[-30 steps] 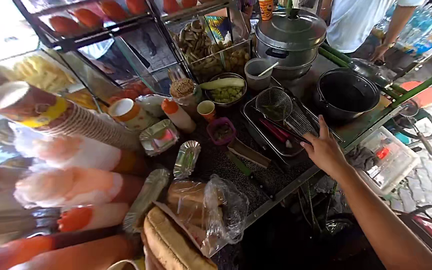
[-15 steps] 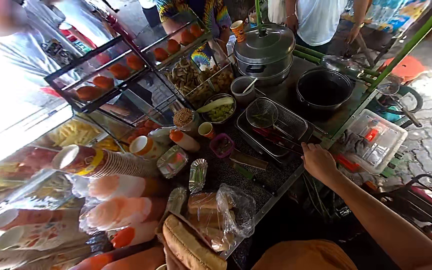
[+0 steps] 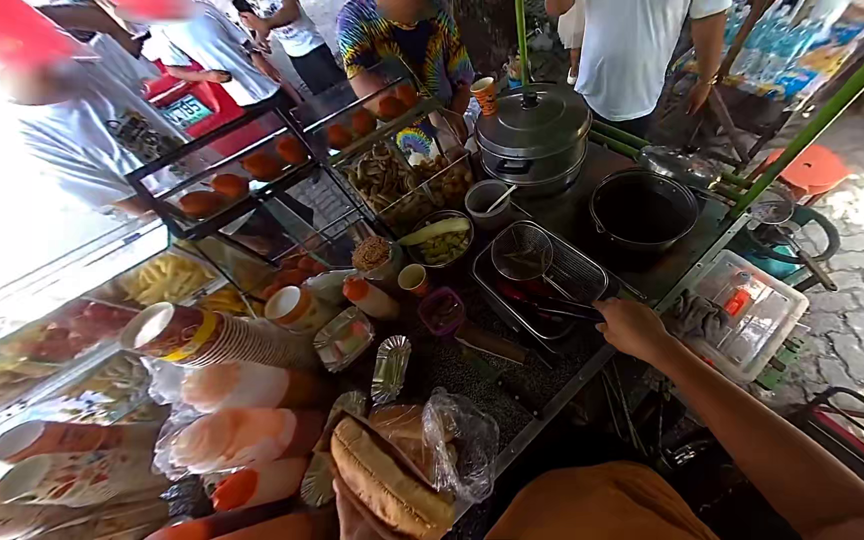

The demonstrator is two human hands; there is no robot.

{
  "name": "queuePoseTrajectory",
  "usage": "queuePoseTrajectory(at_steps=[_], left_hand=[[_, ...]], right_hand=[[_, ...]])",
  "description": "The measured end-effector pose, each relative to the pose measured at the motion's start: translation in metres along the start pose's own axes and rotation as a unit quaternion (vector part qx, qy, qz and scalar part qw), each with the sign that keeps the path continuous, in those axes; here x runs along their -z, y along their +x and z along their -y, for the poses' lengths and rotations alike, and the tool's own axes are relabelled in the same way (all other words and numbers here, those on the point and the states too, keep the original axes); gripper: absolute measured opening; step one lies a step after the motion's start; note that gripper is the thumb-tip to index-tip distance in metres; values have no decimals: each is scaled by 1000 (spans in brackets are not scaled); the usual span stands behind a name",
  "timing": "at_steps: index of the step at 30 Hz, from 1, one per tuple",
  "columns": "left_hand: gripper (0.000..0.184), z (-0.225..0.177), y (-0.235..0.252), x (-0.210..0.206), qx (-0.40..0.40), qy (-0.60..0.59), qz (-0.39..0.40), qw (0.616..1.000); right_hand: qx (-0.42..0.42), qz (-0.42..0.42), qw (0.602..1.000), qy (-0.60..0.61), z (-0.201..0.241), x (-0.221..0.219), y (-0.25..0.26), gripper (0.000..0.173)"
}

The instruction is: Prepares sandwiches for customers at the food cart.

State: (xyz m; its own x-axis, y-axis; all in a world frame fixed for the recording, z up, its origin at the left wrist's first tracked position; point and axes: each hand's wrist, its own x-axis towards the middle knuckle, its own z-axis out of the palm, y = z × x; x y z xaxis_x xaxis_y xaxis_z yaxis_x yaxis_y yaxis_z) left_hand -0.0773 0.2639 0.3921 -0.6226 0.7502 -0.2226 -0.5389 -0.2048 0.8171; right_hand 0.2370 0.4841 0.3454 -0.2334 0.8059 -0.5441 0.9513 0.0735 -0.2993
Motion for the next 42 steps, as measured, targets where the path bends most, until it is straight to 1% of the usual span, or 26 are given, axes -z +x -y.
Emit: queuePoseTrajectory(at_steps=[2,3,5,7,9,12,15,17,18,20,21,23,25,28,30,33,35,37,39,42], left_hand=[[65,4,-2,-12,5,9,-22,1000],[65,9,-1,-10,3,-4,-13,1000],[66,16,2,-8,-8,-8,1,1000],[66,20,0,-17,-4,-8,-4,1000],[65,23,-4,-30,3,0,-30,1000],[63,36,-1,-20,-6,-19,-34,999],[65,45,0,-10,-20,-46,-4,999],[64,44,-8,-23,-26,-32,-35,999],[61,42,-14,-38,-32,-10,-63,997],[59,40,-21,-53,-41,-2,-104,994],[58,41,-23,-52,-41,1,-112,993],[63,48,-21,-31,-46,-17,-92,995],[62,51,-21,-25,-48,-39,-86,994],[66,57,-16,-7,-67,-78,-73,992],[68,58,-14,-3,-73,-84,-80,991],[68,57,-13,-4,-70,-89,-109,988],[68,55,-11,-6,-66,-91,-127,985],[69,53,-9,-6,-62,-100,-139,983],[68,50,-8,-3,-59,-108,-148,981],[67,43,-8,7,-60,-127,-133,981]], right_hand=[[30,10,999,42,-29,16,-6,50],[43,3,997,69,-44,23,-10,50],[60,-34,990,126,-74,38,-19,50],[49,-87,983,154,-100,55,-24,48],[6,-136,979,151,-125,72,-22,47],[-88,-184,971,127,-163,84,8,43],[-166,-169,967,90,-196,86,53,43],[-193,-161,965,70,-209,83,78,39],[-204,-152,965,61,-211,82,87,38],[-219,-129,966,34,-207,82,97,38],[-223,-120,967,23,-204,82,101,37],[-226,-110,968,5,-199,78,107,37],[-226,-106,968,-6,-196,78,110,38],[-217,-130,968,-8,-196,77,108,43],[-182,-172,968,9,-191,77,99,49],[-93,-212,972,50,-172,77,68,66],[-15,-224,972,71,-150,65,48,70],[47,-215,973,70,-124,44,33,73],[73,-186,978,58,-98,19,27,77],[44,-131,990,34,-62,-11,29,88]])
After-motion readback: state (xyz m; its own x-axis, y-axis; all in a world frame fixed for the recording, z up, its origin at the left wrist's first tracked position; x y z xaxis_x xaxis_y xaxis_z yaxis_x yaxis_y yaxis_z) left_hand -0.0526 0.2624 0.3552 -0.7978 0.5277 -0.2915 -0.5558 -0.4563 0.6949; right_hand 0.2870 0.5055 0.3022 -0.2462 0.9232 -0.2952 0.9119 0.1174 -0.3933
